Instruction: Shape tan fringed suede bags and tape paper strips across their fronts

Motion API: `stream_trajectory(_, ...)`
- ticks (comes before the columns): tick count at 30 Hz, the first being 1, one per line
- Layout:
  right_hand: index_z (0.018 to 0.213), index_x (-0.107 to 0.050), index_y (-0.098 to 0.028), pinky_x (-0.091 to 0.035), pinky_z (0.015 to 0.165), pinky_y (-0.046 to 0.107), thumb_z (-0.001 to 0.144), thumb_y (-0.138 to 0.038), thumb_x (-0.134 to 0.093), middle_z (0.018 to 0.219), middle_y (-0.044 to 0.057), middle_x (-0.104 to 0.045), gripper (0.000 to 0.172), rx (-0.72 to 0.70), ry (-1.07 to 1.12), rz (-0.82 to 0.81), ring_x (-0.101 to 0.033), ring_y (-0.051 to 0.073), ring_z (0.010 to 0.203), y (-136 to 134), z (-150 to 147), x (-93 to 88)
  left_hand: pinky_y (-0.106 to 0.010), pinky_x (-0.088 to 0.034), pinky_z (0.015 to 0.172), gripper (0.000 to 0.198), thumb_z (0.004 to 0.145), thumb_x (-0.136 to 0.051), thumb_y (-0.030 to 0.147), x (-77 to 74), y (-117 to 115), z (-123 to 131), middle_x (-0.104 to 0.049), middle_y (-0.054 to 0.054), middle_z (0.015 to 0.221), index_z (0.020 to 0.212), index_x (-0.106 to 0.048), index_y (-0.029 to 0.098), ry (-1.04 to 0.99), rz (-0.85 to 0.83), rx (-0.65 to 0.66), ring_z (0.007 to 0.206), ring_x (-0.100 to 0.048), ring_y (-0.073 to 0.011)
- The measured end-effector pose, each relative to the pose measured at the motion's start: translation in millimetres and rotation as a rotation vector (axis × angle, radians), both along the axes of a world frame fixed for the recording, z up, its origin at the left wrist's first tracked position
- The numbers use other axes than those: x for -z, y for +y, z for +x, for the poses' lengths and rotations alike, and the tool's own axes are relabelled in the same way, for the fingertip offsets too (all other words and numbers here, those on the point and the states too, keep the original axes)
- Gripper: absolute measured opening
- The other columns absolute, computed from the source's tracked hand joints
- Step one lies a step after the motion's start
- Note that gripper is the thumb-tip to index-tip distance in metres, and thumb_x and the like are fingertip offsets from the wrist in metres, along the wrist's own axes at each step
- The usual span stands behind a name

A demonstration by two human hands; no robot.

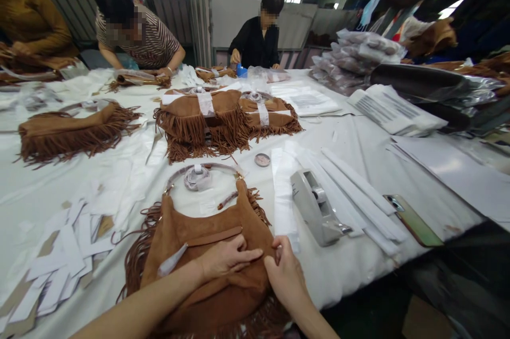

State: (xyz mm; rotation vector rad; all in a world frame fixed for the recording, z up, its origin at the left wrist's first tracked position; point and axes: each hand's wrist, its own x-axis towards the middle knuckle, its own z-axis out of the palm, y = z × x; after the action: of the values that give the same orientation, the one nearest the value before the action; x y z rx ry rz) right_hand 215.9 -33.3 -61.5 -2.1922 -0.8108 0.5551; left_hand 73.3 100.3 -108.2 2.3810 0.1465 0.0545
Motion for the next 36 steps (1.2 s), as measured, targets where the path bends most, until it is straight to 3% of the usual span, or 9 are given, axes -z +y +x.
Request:
stream_trajectory(3, 0.092, -0.046, -0.023, -0.032, 0.057, 0.027, 0.068, -0.019, -0.044, 0.065, -0.002, -0.055, 0.025, -0.075, -0.195, -0.107, -0.055, 0.019, 0.061, -3.6, 1.5, 3.8, -0.022, -0.033, 0.058, 0.045, 0.093, -0.040, 0.043, -2.7, 1.5, -1.2, -0.040, -0.001, 0.092, 0.138, -0.034, 0.047, 0.086, 0.215, 0.126, 0.065, -0.040, -0.0133)
stream_trajectory(6, 0.103, -0.043, -0.022, -0.033, 0.057, 0.027, 0.070, -0.018, -0.043, 0.060, -0.004, -0.053, 0.033, -0.123, -0.104, -0.153, -0.054, 0.019, 0.058, 0.4, 10.2, 3.7, -0.024, -0.028, 0.053, 0.049, 0.093, -0.040, 0.046, -11.1, 1.0, 2.0, -0.039, -0.001, 0.090, 0.141, -0.027, 0.048, 0.100, 0.332, 0.171, 0.062, -0.039, -0.0135)
stream_trajectory(13, 0.120, -0.044, -0.016, -0.033, 0.056, 0.027, 0.075, -0.023, -0.049, 0.063, 0.000, -0.059, 0.046, -0.290, -0.205, -0.310, -0.057, 0.020, 0.059, 16.5, 19.3, -10.1, -0.025, -0.031, 0.052, 0.048, 0.094, -0.041, 0.044, -8.9, -1.6, -0.1, -0.042, -0.003, 0.092, 0.141, -0.028, 0.045, 0.066, 0.461, 0.132, 0.065, -0.042, -0.0150)
stream_trajectory(20, 0.130, -0.039, -0.015, -0.036, 0.059, 0.028, 0.081, -0.020, -0.043, 0.070, 0.004, -0.065, 0.049, -0.313, -0.395, -0.372, -0.062, 0.021, 0.064, 30.5, 12.1, 9.0, -0.024, -0.037, 0.051, 0.039, 0.097, -0.032, 0.041, -8.1, 3.8, -5.9, -0.048, -0.004, 0.095, 0.136, -0.037, 0.042, 0.032, 0.485, 0.078, 0.075, -0.049, -0.0181)
stream_trajectory(24, 0.129, -0.042, -0.012, -0.040, 0.059, 0.033, 0.087, -0.023, -0.040, 0.075, 0.009, -0.065, 0.044, -0.446, -0.598, -0.406, -0.062, 0.025, 0.065, 34.7, 14.6, -5.3, -0.025, -0.044, 0.064, 0.038, 0.095, -0.041, 0.044, -14.6, 10.9, -8.9, -0.054, -0.005, 0.100, 0.131, -0.048, 0.036, 0.022, 0.162, -0.026, 0.082, -0.053, -0.0173)
stream_trajectory(27, 0.126, -0.047, -0.014, -0.045, 0.073, 0.040, 0.088, -0.032, -0.047, 0.096, 0.014, -0.065, 0.041, -0.574, -0.807, -0.038, -0.062, 0.029, 0.086, 33.8, 1.7, -26.7, -0.027, -0.046, 0.074, 0.040, 0.094, -0.043, 0.039, -25.9, 19.5, -20.8, -0.061, -0.004, 0.097, 0.132, -0.050, 0.028, 0.037, -0.369, -0.225, 0.082, -0.056, -0.0160)
stream_trajectory(30, 0.119, -0.051, -0.018, -0.046, 0.087, 0.040, 0.087, -0.036, -0.054, 0.109, 0.013, -0.063, 0.037, -0.856, -0.683, 0.303, -0.058, 0.026, 0.101, 31.7, -33.8, -39.1, -0.027, -0.048, 0.069, 0.045, 0.091, -0.046, 0.043, -49.2, 27.4, -48.0, -0.064, -0.004, 0.089, 0.130, -0.050, 0.021, 0.063, -0.807, -0.446, 0.071, -0.058, -0.0133)
stream_trajectory(34, 0.110, -0.058, -0.020, -0.048, 0.086, 0.039, 0.080, -0.037, -0.065, 0.110, 0.010, -0.063, 0.035, -1.142, -0.455, 0.223, -0.058, 0.025, 0.100, 32.3, -98.4, -42.1, -0.025, -0.048, 0.067, 0.044, 0.083, -0.058, 0.046, -89.3, 21.0, -105.4, -0.064, -0.003, 0.083, 0.116, -0.058, 0.016, -0.175, -0.956, -0.687, 0.069, -0.059, -0.0123)
stream_trajectory(36, 0.102, -0.060, -0.020, -0.048, 0.084, 0.042, 0.076, -0.039, -0.068, 0.105, 0.008, -0.063, 0.033, -1.183, -0.407, 0.091, -0.058, 0.026, 0.096, 35.9, -124.7, -43.1, -0.023, -0.046, 0.063, 0.039, 0.082, -0.059, 0.046, -99.8, 6.3, -136.1, -0.063, -0.002, 0.079, 0.105, -0.061, 0.015, -0.331, -0.922, -0.927, 0.066, -0.058, -0.0111)
